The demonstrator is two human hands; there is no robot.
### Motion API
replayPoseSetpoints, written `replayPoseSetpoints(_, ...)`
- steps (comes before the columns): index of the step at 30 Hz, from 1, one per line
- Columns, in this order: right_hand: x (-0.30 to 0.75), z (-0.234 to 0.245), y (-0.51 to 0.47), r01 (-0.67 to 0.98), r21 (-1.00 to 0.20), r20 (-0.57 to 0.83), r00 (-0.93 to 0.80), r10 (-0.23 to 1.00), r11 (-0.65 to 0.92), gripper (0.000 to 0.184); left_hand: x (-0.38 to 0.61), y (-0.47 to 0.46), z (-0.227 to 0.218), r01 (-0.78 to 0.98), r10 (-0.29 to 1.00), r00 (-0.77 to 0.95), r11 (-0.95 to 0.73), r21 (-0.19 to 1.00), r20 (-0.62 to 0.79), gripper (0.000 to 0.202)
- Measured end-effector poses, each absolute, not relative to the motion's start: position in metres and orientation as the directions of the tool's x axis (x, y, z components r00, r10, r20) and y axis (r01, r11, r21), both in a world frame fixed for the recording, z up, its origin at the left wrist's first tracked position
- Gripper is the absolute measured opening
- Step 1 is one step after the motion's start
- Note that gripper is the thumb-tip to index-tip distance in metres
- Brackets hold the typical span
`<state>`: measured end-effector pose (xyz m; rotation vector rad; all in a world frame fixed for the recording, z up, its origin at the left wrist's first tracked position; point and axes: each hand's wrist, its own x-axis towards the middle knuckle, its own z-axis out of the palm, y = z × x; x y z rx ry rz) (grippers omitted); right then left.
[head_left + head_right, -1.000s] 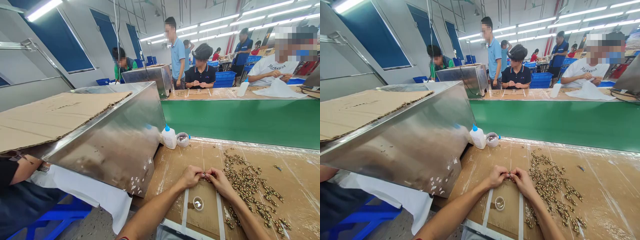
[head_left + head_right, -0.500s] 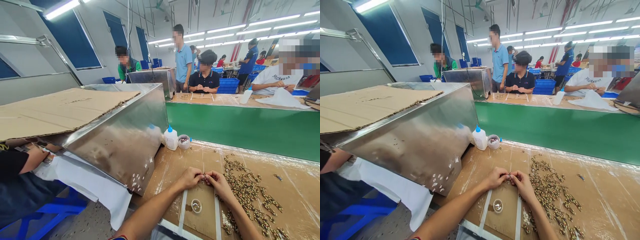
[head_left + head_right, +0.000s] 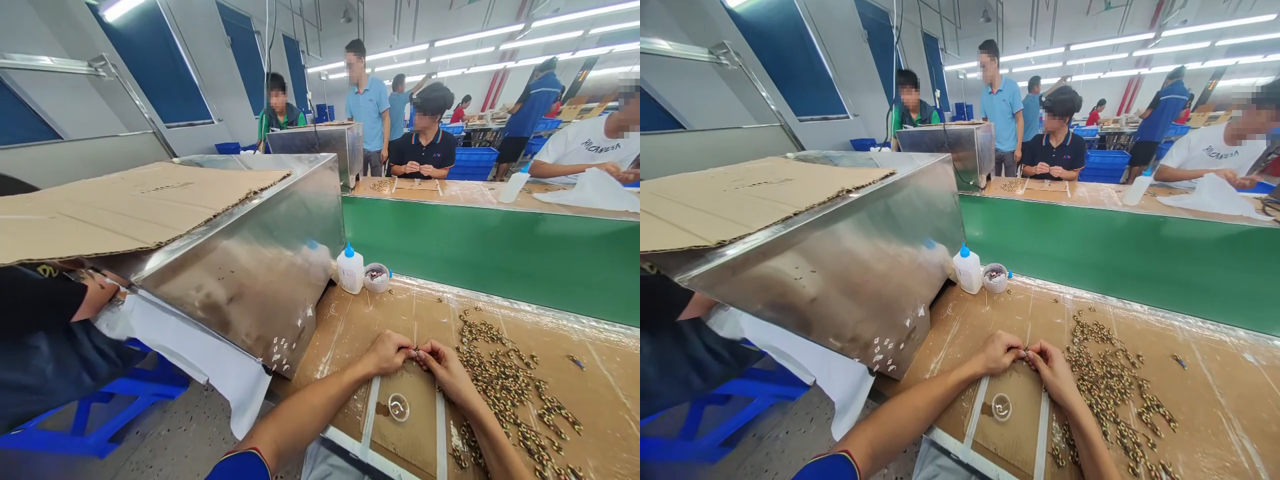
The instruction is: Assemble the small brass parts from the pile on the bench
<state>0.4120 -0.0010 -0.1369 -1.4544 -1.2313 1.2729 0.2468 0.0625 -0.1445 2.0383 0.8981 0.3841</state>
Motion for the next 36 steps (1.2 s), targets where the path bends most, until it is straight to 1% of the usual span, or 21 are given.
replayPoseSetpoints(5,0.413,-0.142,0.0,0.201,-0.967,-0.156,0.013,0.988,-0.155,0.065,0.247,0.062,-0.143,0.465,0.716,0.695,-0.378,0.801,-0.066,0.026)
replayPoseSetpoints(11,0.416,-0.143,0.001,0.185,-0.969,-0.165,0.01,0.986,-0.164,0.062,0.247,0.063,-0.143,0.463,0.711,0.702,-0.398,0.792,-0.053,0.023)
replayPoseSetpoints(14,0.418,-0.142,0.002,0.141,-0.975,-0.172,0.012,0.985,-0.172,0.064,0.248,0.064,-0.144,0.454,0.71,0.703,-0.405,0.794,-0.04,0.023)
replayPoseSetpoints(18,0.419,-0.144,0.003,0.029,-0.984,-0.176,0.065,0.982,-0.178,0.066,0.249,0.068,-0.145,0.44,0.705,0.708,-0.379,0.814,-0.054,0.025)
replayPoseSetpoints(20,0.42,-0.146,0.003,-0.033,-0.983,-0.185,0.093,0.978,-0.182,0.065,0.249,0.07,-0.146,0.41,0.69,0.721,-0.362,0.837,-0.055,0.024)
replayPoseSetpoints(22,0.42,-0.149,0.004,-0.082,-0.979,-0.195,0.131,0.972,-0.185,0.064,0.25,0.072,-0.148,0.368,0.683,0.73,-0.362,0.856,-0.025,0.022)
replayPoseSetpoints(24,0.421,-0.151,0.004,-0.106,-0.978,-0.197,0.155,0.968,-0.182,0.062,0.251,0.075,-0.15,0.349,0.679,0.734,-0.374,0.86,-0.002,0.023)
replayPoseSetpoints(28,0.421,-0.154,0.005,-0.133,-0.975,-0.2,0.161,0.966,-0.179,0.059,0.252,0.076,-0.15,0.367,0.667,0.745,-0.412,0.834,0.001,0.028)
replayPoseSetpoints(31,0.422,-0.155,0.004,-0.118,-0.977,-0.192,0.14,0.971,-0.176,0.056,0.252,0.076,-0.149,0.381,0.657,0.754,-0.439,0.814,0.001,0.03)
replayPoseSetpoints(36,0.423,-0.156,0.001,-0.021,-0.986,-0.168,0.077,0.983,-0.167,0.045,0.252,0.074,-0.148,0.418,0.637,0.77,-0.48,0.771,-0.021,0.033)
